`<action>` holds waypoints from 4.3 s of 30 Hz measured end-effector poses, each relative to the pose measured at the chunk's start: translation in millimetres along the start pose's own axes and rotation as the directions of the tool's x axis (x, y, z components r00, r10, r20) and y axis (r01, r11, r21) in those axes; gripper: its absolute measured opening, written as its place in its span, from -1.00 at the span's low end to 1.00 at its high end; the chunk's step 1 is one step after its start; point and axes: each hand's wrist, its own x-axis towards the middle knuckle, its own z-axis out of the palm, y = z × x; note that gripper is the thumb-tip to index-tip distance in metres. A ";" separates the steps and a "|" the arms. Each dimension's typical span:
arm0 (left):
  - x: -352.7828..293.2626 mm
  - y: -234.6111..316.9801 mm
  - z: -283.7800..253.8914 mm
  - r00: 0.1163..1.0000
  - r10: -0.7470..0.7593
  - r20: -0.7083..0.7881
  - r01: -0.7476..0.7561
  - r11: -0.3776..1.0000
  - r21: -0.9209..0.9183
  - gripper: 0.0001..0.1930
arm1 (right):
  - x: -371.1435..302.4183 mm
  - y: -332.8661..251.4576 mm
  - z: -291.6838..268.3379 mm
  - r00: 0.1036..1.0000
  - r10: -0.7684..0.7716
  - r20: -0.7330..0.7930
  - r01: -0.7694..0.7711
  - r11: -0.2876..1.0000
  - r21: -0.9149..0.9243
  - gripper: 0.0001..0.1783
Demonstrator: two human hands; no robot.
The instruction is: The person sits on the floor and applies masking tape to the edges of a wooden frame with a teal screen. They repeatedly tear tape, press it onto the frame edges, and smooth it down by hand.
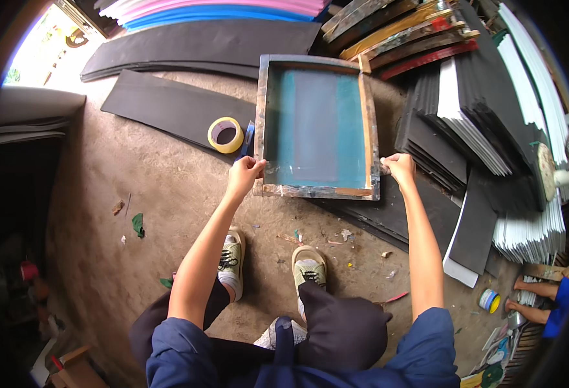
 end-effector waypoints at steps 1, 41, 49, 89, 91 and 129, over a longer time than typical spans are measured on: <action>2.0 -1.8 0.3 0.998 -0.035 -0.056 0.040 0.994 0.105 -0.71 | -1.2 -7.1 9.5 0.999 -0.021 0.026 0.024 0.994 -0.108 -0.83; 30.3 -33.6 8.1 0.982 -0.178 -0.056 0.184 0.972 0.146 -0.78 | -51.6 -59.2 4.1 0.890 -0.454 -0.042 0.362 0.759 -0.540 -0.89; 5.5 0.4 20.6 0.971 0.026 -0.237 0.053 0.945 0.321 -0.75 | -53.6 -52.5 -4.7 0.942 -0.330 -0.052 0.270 0.843 -0.465 -0.86; 52.7 -5.9 49.1 0.945 0.053 0.323 -0.325 0.025 0.945 -0.92 | -8.5 -24.2 83.0 0.828 -0.058 0.557 0.560 0.101 -0.822 -0.80; 53.0 -7.1 49.7 0.950 0.026 0.312 -0.313 0.025 0.950 -0.91 | -7.5 -22.8 84.1 0.821 -0.078 0.565 0.571 0.105 -0.814 -0.79; 63.0 10.2 64.2 0.902 -0.384 0.195 -0.271 -0.154 0.950 -0.35 | -1.5 -0.1 91.5 0.809 -0.048 0.586 0.582 -0.074 -0.810 -0.44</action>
